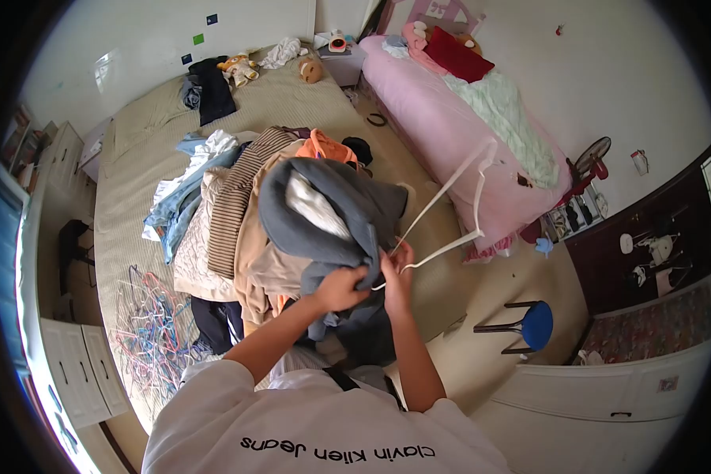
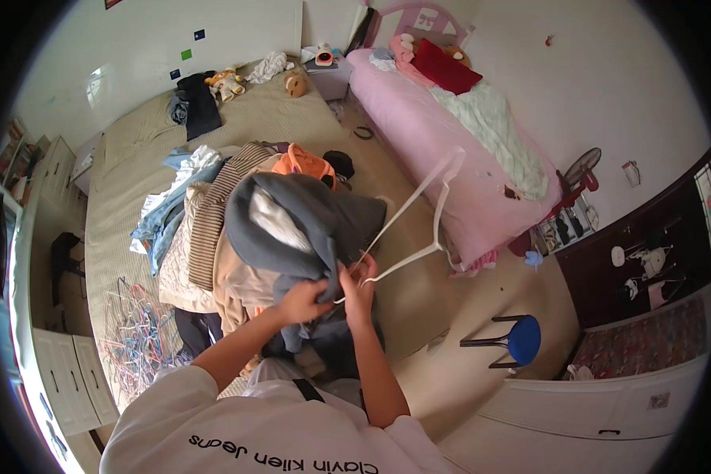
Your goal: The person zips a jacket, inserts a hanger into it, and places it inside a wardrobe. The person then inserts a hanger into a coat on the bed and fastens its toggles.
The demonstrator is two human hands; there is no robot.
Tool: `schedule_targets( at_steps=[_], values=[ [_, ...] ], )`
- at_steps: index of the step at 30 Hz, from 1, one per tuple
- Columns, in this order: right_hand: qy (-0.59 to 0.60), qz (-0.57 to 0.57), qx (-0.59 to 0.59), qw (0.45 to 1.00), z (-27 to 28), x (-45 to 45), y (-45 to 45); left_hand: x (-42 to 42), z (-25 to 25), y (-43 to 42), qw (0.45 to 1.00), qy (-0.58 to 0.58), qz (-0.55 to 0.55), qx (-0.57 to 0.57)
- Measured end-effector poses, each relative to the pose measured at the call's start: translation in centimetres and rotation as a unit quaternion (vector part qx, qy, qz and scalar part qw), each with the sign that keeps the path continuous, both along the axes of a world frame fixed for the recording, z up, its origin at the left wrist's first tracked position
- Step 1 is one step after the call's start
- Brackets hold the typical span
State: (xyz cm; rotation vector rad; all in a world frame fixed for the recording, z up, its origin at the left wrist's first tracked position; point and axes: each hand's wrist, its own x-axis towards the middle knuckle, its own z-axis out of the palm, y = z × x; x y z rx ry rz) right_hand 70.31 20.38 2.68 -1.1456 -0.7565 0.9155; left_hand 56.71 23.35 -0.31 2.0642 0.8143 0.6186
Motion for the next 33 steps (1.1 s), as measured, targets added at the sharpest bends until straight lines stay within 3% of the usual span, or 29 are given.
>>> schedule_targets(
  at_steps=[2,3,4,6,7,10,11,14,17,20,21,22,24,27,30,31,33],
  values=[
    [0.046,0.035,-0.065,0.996,2.1,3.0,-1.8,2.0,0.4,-4.0,0.997,0.051,-0.048,0.022],
    [0.167,0.082,-0.047,0.981,0.7,5.2,-2.6,3.1,0.5,-6.0,0.994,0.083,-0.07,0.025],
    [0.179,0.098,-0.081,0.976,-0.9,7.3,-4.0,4.4,0.7,-8.0,0.989,0.112,-0.092,0.029],
    [-0.05,0.173,-0.154,0.971,0.2,8.7,-7.4,6.4,0.5,-12.2,0.988,0.1,-0.121,-0.007],
    [-0.09,0.209,-0.192,0.955,1.2,9.2,-9.3,7.3,0.5,-13.7,0.986,0.095,-0.132,-0.025],
    [-0.012,0.258,-0.263,0.93,-2.8,11.4,-13.0,9.0,1.8,-17.2,0.971,0.112,-0.197,-0.077],
    [0.024,0.258,-0.279,0.925,-4.1,12.0,-14.4,9.5,-0.1,-18.2,0.966,0.089,-0.226,-0.088],
    [0.135,0.236,-0.327,0.905,-6.4,13.2,-17.9,10.0,0.5,-19.5,0.943,0.175,-0.247,-0.137],
    [0.216,0.23,-0.338,0.887,-9.8,12.9,-20.0,9.9,0.2,-21.4,0.94,0.092,-0.165,-0.283],
    [0.298,0.247,-0.333,0.86,-12.7,14.3,-21.9,8.0,-3.2,-24.0,0.935,-0.037,-0.08,-0.343],
    [0.338,0.259,-0.308,0.851,-11.5,14.5,-22.5,7.3,-3.5,-25.3,0.934,-0.106,-0.018,-0.34],
    [0.377,0.268,-0.284,0.84,-10.2,14.9,-23.2,6.0,-4.7,-26.3,0.966,-0.039,0.014,-0.256],
    [0.435,0.306,-0.238,0.812,-9.5,15.7,-24.7,3.4,-6.0,-28.0,0.902,-0.051,0.105,-0.416],
    [0.512,0.319,-0.179,0.778,-6.3,15.3,-26.7,3.1,-4.3,-30.5,0.834,-0.161,0.24,-0.469],
    [0.536,0.316,-0.126,0.773,-2.1,14.2,-27.6,4.0,-3.8,-30.9,0.812,-0.143,0.227,-0.518],
    [0.544,0.339,-0.119,0.758,-2.4,14.3,-27.9,3.9,-8.2,-30.7,0.708,-0.18,0.238,-0.64],
    [0.533,0.352,-0.099,0.763,-2.0,14.1,-28.5,4.6,-7.6,-29.9,0.749,-0.207,0.295,-0.556]
  ],
)
